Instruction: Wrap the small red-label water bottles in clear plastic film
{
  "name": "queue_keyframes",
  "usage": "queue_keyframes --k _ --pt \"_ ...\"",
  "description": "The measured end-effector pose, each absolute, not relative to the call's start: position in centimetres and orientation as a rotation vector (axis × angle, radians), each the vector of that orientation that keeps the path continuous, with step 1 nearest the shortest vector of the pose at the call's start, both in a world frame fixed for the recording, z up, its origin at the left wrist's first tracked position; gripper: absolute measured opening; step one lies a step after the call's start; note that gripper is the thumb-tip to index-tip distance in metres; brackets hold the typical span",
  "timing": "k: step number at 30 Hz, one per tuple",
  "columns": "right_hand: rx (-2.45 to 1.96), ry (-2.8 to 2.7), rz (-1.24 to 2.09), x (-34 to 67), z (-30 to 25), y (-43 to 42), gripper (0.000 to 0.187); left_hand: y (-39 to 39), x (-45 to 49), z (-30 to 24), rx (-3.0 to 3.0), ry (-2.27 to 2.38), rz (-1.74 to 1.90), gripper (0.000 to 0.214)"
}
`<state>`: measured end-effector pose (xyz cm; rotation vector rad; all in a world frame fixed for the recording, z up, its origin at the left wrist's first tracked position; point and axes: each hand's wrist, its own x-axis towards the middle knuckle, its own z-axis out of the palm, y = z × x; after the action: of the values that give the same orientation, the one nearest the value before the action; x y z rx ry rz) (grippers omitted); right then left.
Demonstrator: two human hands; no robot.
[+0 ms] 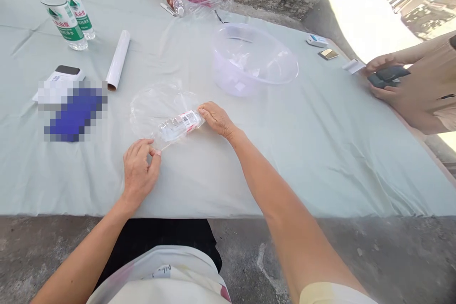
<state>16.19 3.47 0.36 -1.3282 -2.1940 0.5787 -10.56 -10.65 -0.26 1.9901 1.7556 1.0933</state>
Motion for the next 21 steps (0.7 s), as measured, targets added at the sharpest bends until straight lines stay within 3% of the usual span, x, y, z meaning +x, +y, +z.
queue_keyframes --k 5,8,10,12,16,21 --pt "-1.366 -2.225 0.561 17.5 0.1 0.7 0.069 -9.5 -15.2 0.2 1.795 1.958 1.119 0.022" --pt "-1.398 -2.158 0.567 18.3 -0.3 -0.5 0.066 -9.1 -16.1 1.7 1.671 2.064 1.359 0.012" --pt "-1.419 -2.076 0.534 18.6 -0.4 -0.8 0.064 -9.5 -15.1 2.8 1.847 1.921 1.676 0.008" --pt "-1.413 -1.966 0.425 18.5 -0.2 -1.0 0.06 -10.3 -12.8 3.3 2.208 1.487 1.838 0.018" --pt "-1.292 -1.892 0.163 17.0 0.9 -2.0 0.043 -11.2 -8.3 1.7 2.846 0.753 1.166 0.025" --pt "-1.163 -2.288 0.134 15.0 0.9 -2.9 0.028 -8.3 -8.2 -1.4 3.061 0.926 0.799 0.026"
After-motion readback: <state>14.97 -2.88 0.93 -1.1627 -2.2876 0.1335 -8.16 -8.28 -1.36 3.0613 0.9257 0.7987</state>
